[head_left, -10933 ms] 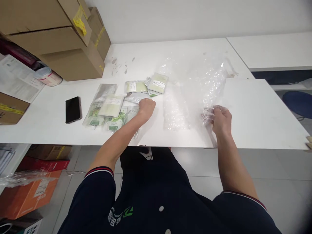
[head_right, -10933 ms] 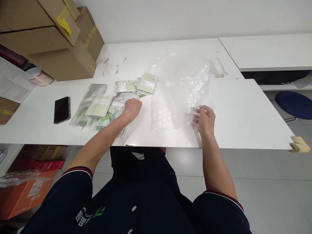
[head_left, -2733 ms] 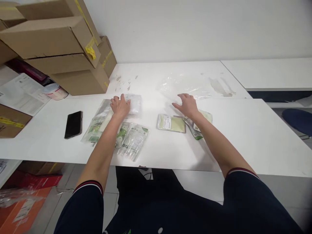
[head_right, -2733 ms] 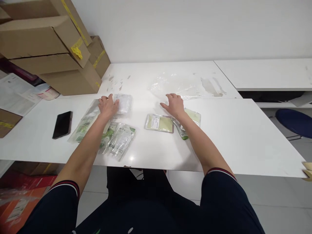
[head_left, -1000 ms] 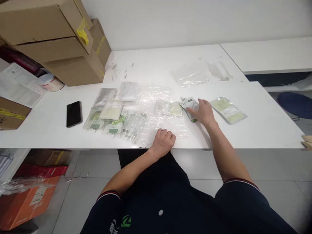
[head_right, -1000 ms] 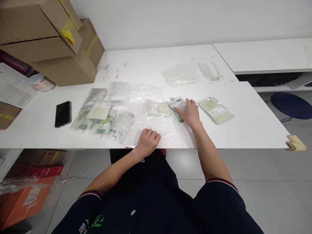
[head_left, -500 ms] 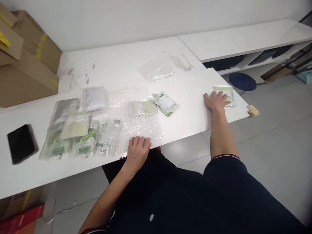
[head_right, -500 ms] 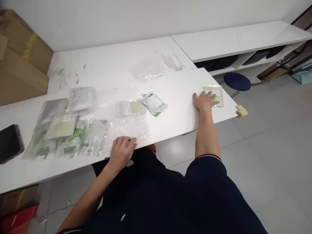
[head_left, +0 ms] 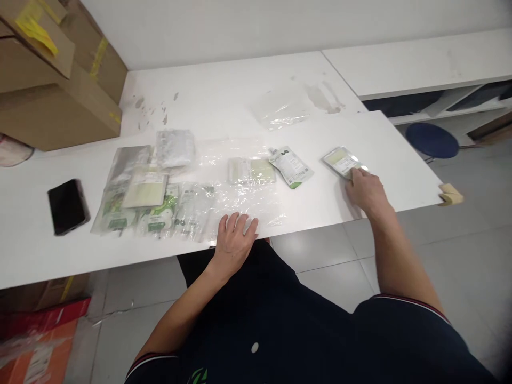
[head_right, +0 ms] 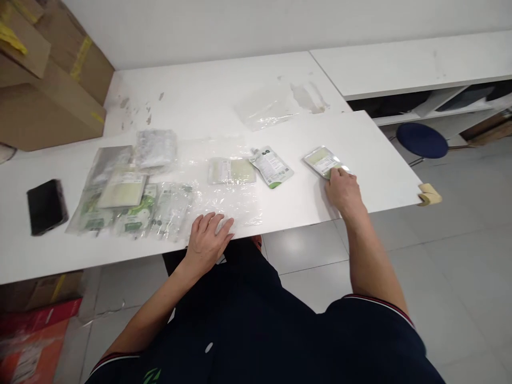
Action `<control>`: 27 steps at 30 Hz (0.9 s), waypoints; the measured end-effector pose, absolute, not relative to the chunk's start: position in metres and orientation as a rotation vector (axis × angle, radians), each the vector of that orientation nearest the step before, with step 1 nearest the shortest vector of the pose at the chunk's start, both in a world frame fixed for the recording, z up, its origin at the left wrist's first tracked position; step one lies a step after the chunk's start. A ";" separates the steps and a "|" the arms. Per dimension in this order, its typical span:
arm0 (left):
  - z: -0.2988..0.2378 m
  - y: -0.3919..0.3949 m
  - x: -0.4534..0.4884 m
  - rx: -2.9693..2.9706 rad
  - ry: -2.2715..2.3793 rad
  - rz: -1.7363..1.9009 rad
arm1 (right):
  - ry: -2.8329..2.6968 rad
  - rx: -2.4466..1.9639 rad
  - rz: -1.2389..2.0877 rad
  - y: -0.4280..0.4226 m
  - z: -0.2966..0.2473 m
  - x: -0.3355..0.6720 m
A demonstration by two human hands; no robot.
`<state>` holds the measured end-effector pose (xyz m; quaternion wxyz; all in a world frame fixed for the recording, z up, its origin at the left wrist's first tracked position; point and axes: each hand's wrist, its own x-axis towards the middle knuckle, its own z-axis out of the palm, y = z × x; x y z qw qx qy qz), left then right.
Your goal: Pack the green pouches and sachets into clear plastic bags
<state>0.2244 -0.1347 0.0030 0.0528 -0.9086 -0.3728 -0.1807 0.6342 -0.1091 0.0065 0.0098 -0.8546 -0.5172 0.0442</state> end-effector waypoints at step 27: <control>-0.038 -0.117 0.142 -2.465 -1.092 -1.081 | -2.684 -1.126 0.179 -0.122 -0.022 0.401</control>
